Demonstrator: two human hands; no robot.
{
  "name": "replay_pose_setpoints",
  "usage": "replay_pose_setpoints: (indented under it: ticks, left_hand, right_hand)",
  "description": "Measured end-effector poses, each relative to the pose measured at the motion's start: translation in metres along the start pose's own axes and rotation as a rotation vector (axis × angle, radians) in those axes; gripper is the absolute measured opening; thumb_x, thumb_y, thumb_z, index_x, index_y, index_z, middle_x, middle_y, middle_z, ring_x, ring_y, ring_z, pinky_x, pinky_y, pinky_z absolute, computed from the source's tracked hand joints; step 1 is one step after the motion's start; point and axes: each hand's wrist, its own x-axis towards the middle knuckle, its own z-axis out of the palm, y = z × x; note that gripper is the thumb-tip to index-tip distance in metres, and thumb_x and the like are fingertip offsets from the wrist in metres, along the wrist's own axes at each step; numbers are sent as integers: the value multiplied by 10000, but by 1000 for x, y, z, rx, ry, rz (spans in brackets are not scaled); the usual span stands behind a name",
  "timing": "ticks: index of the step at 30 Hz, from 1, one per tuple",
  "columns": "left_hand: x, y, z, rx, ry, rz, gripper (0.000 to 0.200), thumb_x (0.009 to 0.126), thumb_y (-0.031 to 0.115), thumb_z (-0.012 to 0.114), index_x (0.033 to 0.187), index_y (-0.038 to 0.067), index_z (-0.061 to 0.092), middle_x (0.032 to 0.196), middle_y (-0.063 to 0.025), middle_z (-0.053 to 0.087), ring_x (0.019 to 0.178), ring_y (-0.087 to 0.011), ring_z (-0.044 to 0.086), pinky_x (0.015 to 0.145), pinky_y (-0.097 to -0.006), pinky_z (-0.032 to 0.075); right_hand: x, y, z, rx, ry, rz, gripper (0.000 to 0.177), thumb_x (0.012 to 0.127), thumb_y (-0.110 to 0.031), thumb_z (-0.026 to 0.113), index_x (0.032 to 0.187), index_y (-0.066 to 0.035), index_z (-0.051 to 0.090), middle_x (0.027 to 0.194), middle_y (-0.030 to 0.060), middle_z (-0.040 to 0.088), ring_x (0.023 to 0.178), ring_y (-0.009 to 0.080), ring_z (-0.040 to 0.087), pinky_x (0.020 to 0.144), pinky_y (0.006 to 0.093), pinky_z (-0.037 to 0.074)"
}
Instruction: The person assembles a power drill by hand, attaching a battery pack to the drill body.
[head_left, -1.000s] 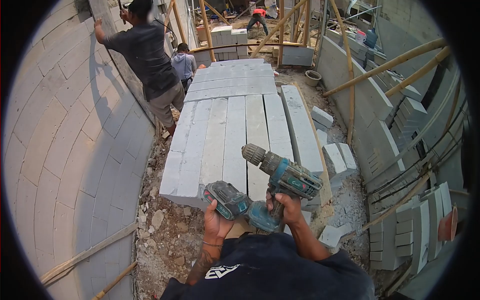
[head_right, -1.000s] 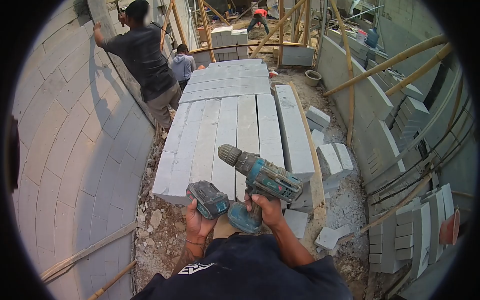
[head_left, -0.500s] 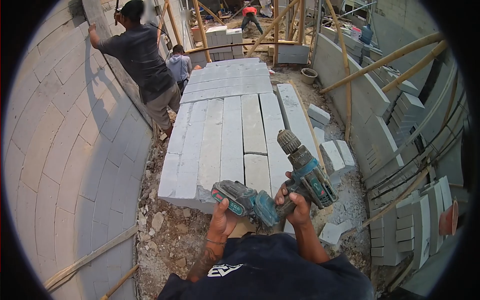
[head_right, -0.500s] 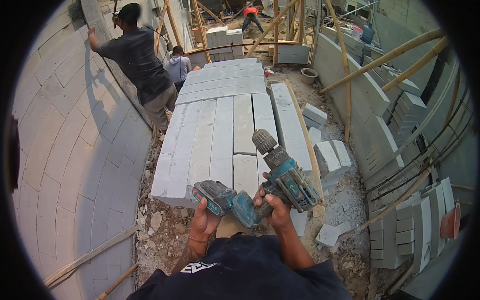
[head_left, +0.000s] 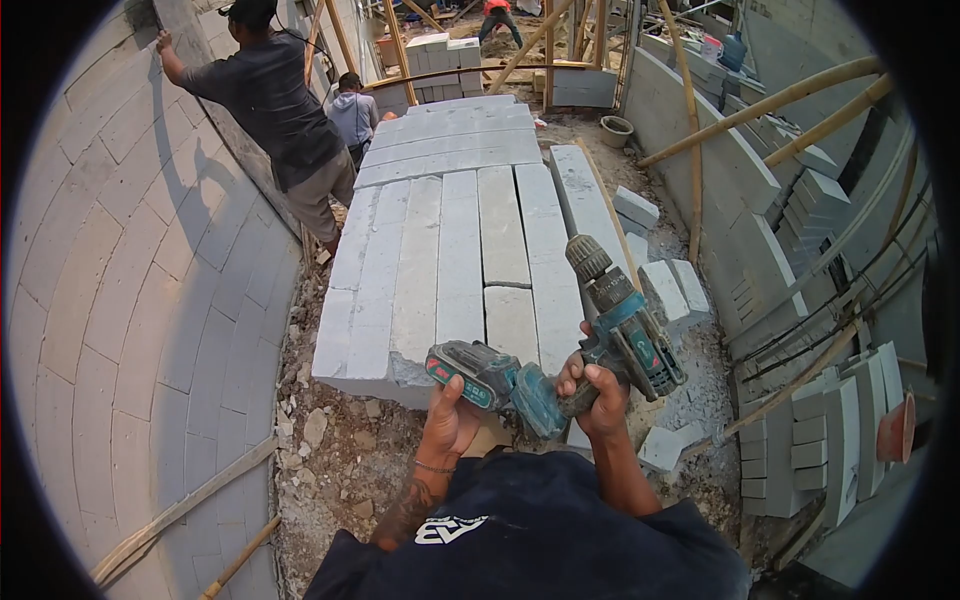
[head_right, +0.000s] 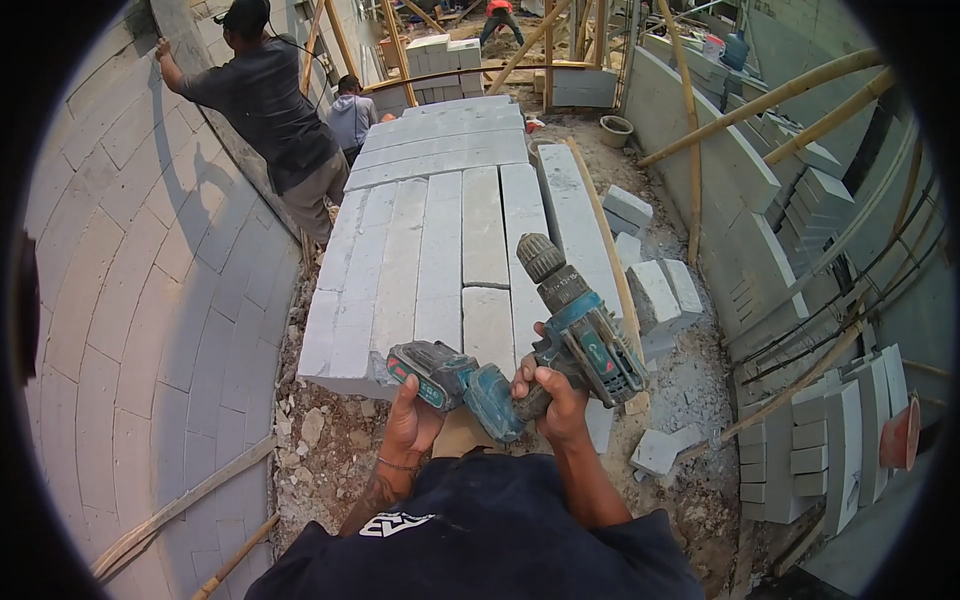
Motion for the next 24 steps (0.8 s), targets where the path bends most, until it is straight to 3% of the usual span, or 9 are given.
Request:
replay_pose_setpoints:
  ticks: [3,5,18,21,23,24]
  left_hand:
    - [-2,-3,3,-33,29,27,572,852,357,638,1290,60,420,1252,-100,522,1179,-251,485,1030,-423,353]
    - [-2,-3,3,-175,-4,-11,444,882,223,618,1252,76,422,1212,-71,519,1143,-208,500,998,-390,394]
    - [-20,9,8,-96,39,79,412,893,178,600,1245,71,414,1181,-68,524,1113,-194,514,972,-375,415]
    - [-26,10,8,-34,71,137,476,867,192,645,1252,68,394,1194,-69,510,1118,-193,506,968,-372,417]
    - [-30,10,4,99,78,191,674,813,300,704,1320,66,327,1249,-74,477,1158,-225,486,990,-387,414]
    - [-32,11,1,100,93,210,674,813,300,704,1320,66,327,1249,-74,477,1158,-225,486,990,-387,414]
  right_hand:
    - [0,0,4,69,35,8,616,806,-209,561,1350,-36,327,781,26,479,630,124,504,616,301,435]
    - [-1,-2,11,131,107,53,589,790,-172,550,1312,3,339,736,39,460,609,134,497,605,307,445]
    - [5,13,8,185,78,98,523,842,-217,499,1311,-34,355,751,-1,448,629,87,463,607,270,415]
    - [9,18,6,256,106,151,507,846,-215,500,1302,-36,369,749,-7,442,633,81,449,609,261,405]
    - [9,24,5,299,128,201,499,846,-217,505,1294,-37,381,747,-11,438,634,79,443,608,256,400]
    - [10,28,3,307,141,217,485,845,-217,508,1281,-38,395,744,-14,433,635,76,439,606,252,399]
